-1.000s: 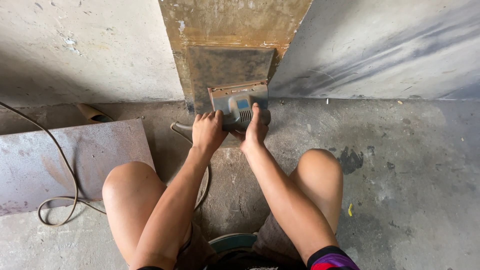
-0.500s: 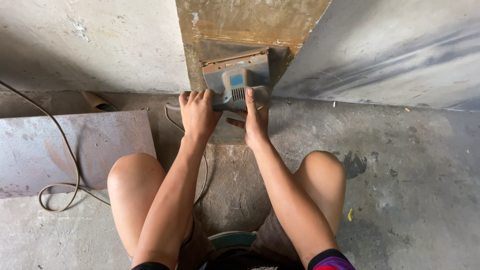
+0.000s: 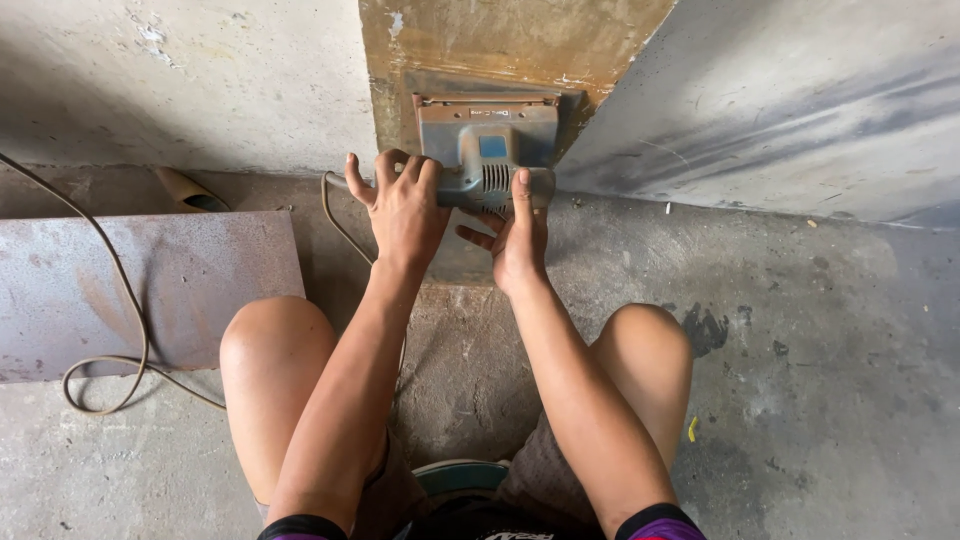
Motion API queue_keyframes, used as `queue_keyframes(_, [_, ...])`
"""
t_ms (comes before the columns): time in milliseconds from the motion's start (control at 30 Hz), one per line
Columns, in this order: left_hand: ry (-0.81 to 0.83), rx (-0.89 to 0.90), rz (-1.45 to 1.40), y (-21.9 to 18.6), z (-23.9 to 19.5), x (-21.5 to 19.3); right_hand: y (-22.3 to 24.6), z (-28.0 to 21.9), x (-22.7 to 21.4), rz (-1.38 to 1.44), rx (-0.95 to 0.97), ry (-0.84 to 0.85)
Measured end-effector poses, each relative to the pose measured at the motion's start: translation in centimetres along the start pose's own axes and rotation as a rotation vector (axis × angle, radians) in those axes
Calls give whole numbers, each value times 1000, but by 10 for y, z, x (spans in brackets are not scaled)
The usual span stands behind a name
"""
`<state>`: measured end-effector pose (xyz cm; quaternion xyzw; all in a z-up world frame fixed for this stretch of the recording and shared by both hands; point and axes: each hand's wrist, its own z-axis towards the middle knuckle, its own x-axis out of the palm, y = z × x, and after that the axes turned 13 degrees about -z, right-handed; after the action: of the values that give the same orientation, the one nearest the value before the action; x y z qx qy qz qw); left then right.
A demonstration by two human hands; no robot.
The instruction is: Using an electric sander to smooth the surface of a metal plate attached to a vertical pillar.
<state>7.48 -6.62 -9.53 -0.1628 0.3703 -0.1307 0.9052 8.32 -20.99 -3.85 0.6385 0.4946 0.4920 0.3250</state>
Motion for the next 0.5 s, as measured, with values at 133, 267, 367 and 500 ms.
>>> queue_keyframes(133, [17, 36, -20, 1, 4, 1, -1, 2, -1, 36, 38, 21])
queue_keyframes(267, [27, 57, -28, 0, 9, -4, 0, 2, 0, 42, 54, 35])
queue_keyframes(367, [38, 70, -3, 3, 11, -4, 3, -2, 0, 46, 63, 55])
queue_keyframes(500, [55, 75, 5, 2, 15, -6, 5, -3, -1, 18, 63, 92])
